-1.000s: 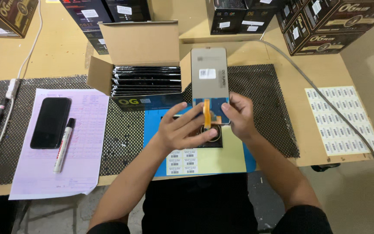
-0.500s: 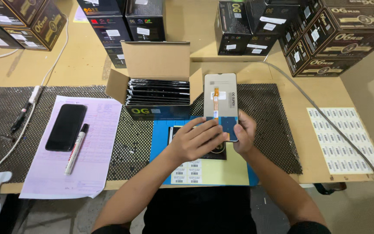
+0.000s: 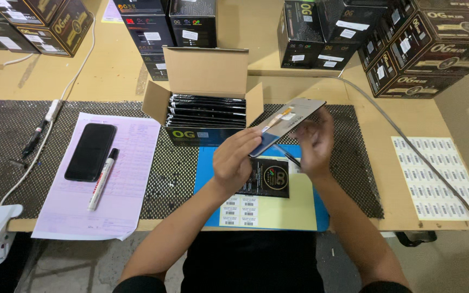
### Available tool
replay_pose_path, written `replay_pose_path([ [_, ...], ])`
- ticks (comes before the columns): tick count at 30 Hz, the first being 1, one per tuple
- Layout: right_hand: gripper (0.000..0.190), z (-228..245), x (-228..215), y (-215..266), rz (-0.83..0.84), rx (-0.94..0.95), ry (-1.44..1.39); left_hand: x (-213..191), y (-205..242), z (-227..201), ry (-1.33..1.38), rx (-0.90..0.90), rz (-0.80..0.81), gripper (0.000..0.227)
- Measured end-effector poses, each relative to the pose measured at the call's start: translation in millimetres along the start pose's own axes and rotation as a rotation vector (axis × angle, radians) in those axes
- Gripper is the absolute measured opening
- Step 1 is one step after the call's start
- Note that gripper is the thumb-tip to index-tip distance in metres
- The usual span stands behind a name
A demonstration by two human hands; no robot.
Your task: The person removes a smartphone screen from its plastic packaging, peels off a protective film, and writes on a barcode sticker with a pen. The person repeats this process with additional screens, handling each one individually and placing them on the table.
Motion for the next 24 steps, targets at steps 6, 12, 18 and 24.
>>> replay_pose_path([
  [6, 0.026, 0, -19, -27, -0.093, 0.09, -0.12, -5, 5, 12, 0.189, -0.526, 0.004, 0.022],
  [12, 0.02, -15, -36, -23, -0.186, 0.1, -0.126, 0, 55, 53, 0.257, -0.822, 0.03, 0.019],
  [18, 0.015, -17, -46, -25, -0.307, 0.227, -0.183, 7, 64, 55, 0.302, -0.848, 0.16, 0.015],
  [24, 0.015, -17, -50, -26, -0.355, 0.258, -0.151, 16, 29, 26, 0.51, -0.911, 0.202, 0.02],
])
Point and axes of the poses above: each hand's wrist, its own y-axis away from the middle knuckle, its own x-axis out of the palm, z = x × y, the point moved 4 cm from there along -y, towards the middle knuckle, and after that the axes turned 2 degrees about z, right-handed, at the moved point
